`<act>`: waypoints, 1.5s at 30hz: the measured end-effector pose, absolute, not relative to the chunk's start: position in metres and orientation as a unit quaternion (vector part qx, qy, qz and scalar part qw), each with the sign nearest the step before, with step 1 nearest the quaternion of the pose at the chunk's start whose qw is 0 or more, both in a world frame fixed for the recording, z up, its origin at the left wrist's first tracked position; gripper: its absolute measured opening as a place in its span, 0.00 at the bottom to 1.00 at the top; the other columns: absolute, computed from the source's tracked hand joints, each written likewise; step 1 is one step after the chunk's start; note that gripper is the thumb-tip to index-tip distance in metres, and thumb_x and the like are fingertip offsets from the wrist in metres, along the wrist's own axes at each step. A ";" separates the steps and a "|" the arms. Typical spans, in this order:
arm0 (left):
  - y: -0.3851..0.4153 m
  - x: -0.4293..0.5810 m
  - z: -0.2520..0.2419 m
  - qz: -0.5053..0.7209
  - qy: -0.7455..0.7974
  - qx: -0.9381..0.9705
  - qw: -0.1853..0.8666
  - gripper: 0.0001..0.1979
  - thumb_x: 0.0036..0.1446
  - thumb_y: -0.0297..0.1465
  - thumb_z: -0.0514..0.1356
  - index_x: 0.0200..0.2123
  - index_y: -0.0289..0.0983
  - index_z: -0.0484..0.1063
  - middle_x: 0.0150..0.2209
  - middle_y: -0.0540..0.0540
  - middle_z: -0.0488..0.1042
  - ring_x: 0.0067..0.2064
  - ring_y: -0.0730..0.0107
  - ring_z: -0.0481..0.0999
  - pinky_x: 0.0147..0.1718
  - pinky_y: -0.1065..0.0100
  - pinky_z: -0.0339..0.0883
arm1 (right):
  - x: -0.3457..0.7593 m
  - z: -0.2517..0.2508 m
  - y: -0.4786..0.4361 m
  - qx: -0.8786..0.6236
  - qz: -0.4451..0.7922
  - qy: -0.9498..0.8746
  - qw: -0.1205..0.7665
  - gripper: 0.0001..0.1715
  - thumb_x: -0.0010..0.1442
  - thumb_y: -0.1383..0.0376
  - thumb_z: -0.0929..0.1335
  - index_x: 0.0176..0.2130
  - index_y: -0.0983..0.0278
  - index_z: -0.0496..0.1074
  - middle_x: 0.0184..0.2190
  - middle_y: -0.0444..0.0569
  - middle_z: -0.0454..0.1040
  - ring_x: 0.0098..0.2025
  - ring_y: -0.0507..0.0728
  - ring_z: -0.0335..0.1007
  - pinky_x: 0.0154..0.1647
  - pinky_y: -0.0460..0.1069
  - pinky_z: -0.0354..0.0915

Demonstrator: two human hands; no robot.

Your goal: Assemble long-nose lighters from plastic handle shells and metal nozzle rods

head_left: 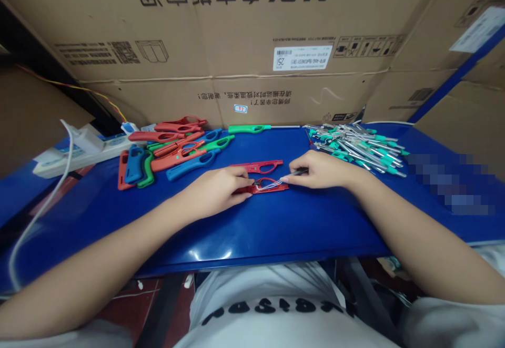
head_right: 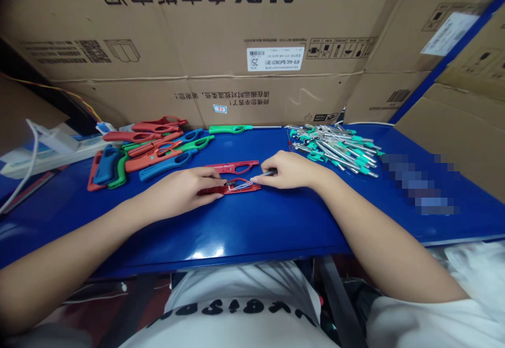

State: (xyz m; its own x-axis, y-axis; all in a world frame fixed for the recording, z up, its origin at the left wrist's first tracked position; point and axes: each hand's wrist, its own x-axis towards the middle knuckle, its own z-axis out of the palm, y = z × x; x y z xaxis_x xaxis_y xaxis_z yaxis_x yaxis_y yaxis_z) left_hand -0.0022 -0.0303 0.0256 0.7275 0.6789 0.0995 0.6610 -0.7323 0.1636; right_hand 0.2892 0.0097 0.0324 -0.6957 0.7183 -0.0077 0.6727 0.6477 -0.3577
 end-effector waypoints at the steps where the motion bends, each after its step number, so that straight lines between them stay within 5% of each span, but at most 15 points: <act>1: -0.032 -0.001 0.026 0.068 0.364 0.928 0.042 0.12 0.67 0.34 0.58 0.50 0.43 0.78 0.48 0.45 0.77 0.45 0.63 0.80 0.41 0.68 0.71 | 0.289 0.032 0.010 -0.385 0.169 -0.905 0.063 0.31 0.64 0.43 0.64 0.22 0.62 0.60 0.18 0.40 0.58 0.22 0.49 0.51 0.26 0.48 0.46; 11: -0.041 0.008 0.023 0.025 0.333 0.938 -0.095 0.15 0.70 0.32 0.52 0.48 0.34 0.78 0.43 0.38 0.76 0.46 0.56 0.76 0.46 0.60 0.70 | 0.287 0.033 0.008 -0.384 0.185 -0.903 0.052 0.31 0.66 0.44 0.62 0.23 0.63 0.63 0.18 0.40 0.60 0.22 0.50 0.52 0.26 0.48 0.46; 21: -0.034 0.003 0.023 0.063 0.373 0.925 0.045 0.15 0.68 0.32 0.57 0.55 0.40 0.76 0.46 0.42 0.76 0.46 0.58 0.79 0.47 0.62 0.73 | 0.297 0.034 0.013 -0.365 0.293 -0.884 0.020 0.21 0.68 0.50 0.61 0.40 0.63 0.71 0.31 0.46 0.72 0.30 0.53 0.61 0.31 0.48 0.56; 45: -0.033 0.004 0.025 0.056 0.371 0.925 0.059 0.14 0.68 0.33 0.57 0.52 0.39 0.78 0.45 0.43 0.75 0.47 0.60 0.78 0.48 0.63 0.72 | 0.297 0.036 0.016 -0.319 0.296 -0.896 0.088 0.18 0.63 0.53 0.70 0.36 0.65 0.79 0.37 0.52 0.77 0.39 0.56 0.72 0.42 0.50 0.66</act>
